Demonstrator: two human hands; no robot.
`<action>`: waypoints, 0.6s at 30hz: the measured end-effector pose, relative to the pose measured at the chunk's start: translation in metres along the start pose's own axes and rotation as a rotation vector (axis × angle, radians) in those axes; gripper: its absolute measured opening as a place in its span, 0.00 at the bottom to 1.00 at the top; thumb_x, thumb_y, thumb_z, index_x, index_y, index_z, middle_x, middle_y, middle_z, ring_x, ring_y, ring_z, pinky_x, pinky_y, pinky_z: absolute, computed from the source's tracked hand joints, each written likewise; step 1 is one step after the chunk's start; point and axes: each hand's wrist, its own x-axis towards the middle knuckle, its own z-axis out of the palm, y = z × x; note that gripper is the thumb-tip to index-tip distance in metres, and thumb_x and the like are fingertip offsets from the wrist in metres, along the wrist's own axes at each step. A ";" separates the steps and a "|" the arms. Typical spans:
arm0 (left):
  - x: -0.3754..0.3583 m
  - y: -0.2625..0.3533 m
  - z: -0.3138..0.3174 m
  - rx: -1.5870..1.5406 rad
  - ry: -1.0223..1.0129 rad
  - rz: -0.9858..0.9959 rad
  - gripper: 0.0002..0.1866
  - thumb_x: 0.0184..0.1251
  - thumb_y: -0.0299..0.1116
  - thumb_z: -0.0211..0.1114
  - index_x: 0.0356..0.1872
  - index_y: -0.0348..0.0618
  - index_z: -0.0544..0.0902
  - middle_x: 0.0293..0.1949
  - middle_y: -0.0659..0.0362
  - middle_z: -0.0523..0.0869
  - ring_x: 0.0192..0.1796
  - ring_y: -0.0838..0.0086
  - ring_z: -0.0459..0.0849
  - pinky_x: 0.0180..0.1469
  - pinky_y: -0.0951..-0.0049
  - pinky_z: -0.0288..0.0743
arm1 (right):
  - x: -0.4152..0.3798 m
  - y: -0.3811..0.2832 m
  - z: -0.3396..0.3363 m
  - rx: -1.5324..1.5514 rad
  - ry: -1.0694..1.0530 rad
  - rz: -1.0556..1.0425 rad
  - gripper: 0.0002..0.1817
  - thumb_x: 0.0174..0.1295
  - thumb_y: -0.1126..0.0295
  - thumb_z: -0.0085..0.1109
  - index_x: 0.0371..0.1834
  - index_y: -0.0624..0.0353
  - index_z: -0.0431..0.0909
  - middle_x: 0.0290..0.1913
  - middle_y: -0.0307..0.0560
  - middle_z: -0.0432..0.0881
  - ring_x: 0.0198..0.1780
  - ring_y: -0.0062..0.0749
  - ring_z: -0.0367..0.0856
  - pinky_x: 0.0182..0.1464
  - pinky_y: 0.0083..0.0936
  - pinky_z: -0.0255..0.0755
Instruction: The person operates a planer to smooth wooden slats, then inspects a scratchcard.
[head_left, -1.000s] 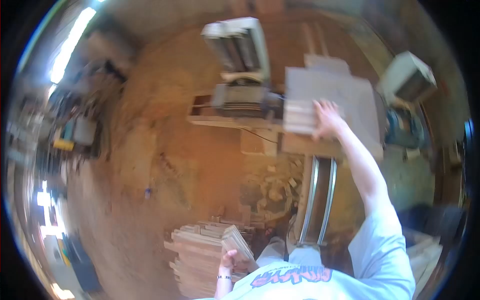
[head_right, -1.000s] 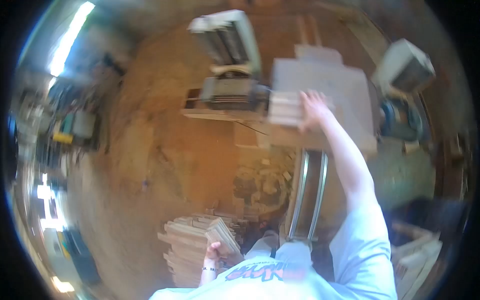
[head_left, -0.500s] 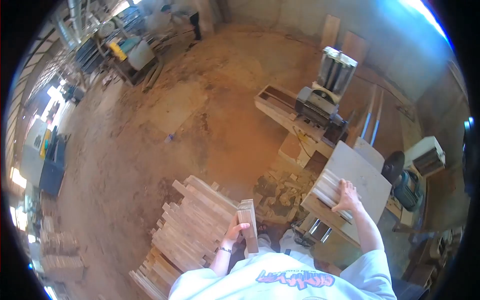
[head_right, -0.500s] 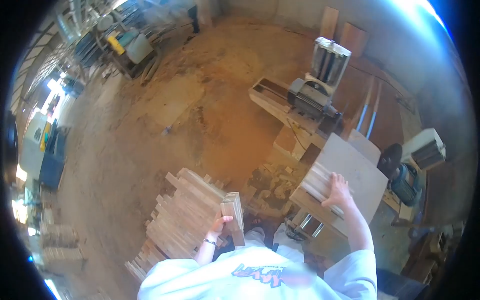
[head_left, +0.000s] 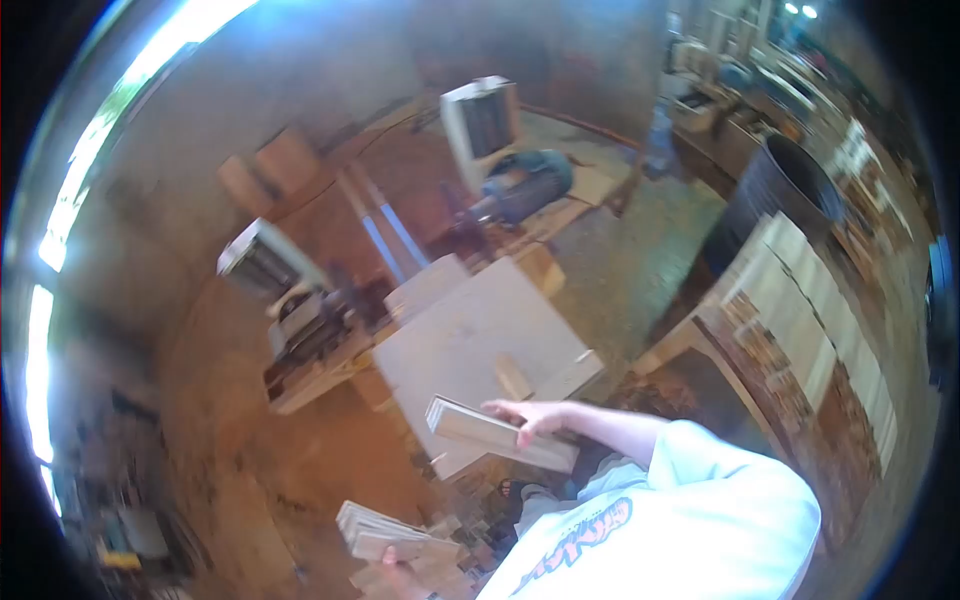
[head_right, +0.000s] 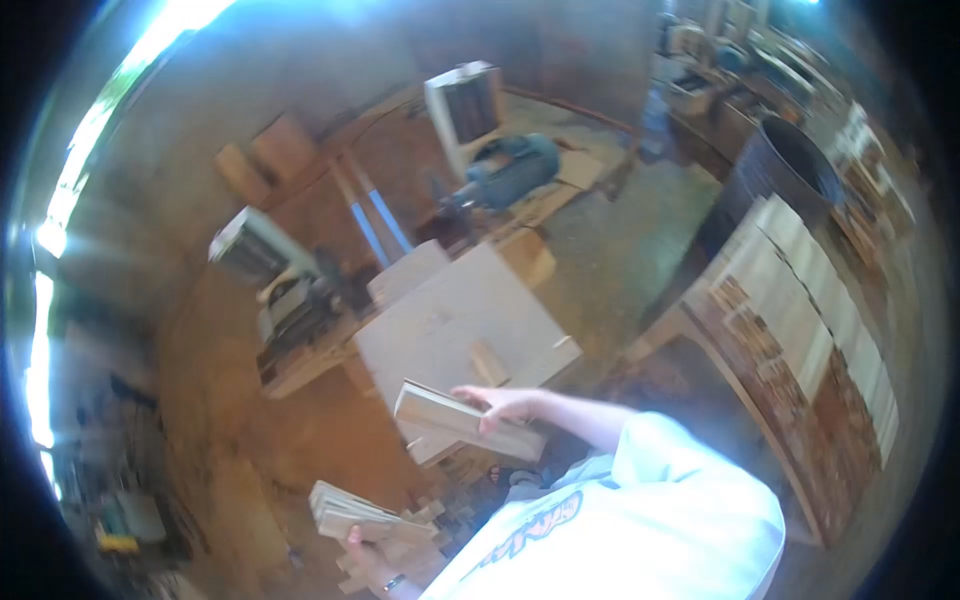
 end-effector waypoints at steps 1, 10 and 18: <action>0.005 0.004 0.019 -0.008 -0.014 -0.015 0.42 0.58 0.45 0.72 0.72 0.37 0.69 0.69 0.50 0.75 0.71 0.56 0.74 0.74 0.54 0.69 | -0.033 0.016 0.007 0.116 0.073 -0.072 0.65 0.44 0.49 0.75 0.85 0.60 0.47 0.80 0.58 0.60 0.80 0.46 0.59 0.82 0.38 0.52; -0.010 0.006 0.290 -0.300 -0.264 0.155 0.54 0.52 0.58 0.74 0.78 0.39 0.65 0.73 0.47 0.72 0.74 0.51 0.72 0.73 0.44 0.70 | -0.337 0.125 -0.020 0.723 0.786 -0.254 0.51 0.56 0.44 0.66 0.81 0.53 0.57 0.68 0.50 0.73 0.65 0.39 0.75 0.66 0.42 0.73; -0.162 0.015 0.575 -0.308 -0.590 0.107 0.58 0.48 0.67 0.75 0.75 0.38 0.67 0.69 0.48 0.75 0.68 0.51 0.77 0.69 0.43 0.75 | -0.519 0.112 -0.069 0.824 1.170 -0.633 0.54 0.42 0.53 0.80 0.75 0.61 0.65 0.61 0.49 0.81 0.60 0.43 0.82 0.61 0.42 0.80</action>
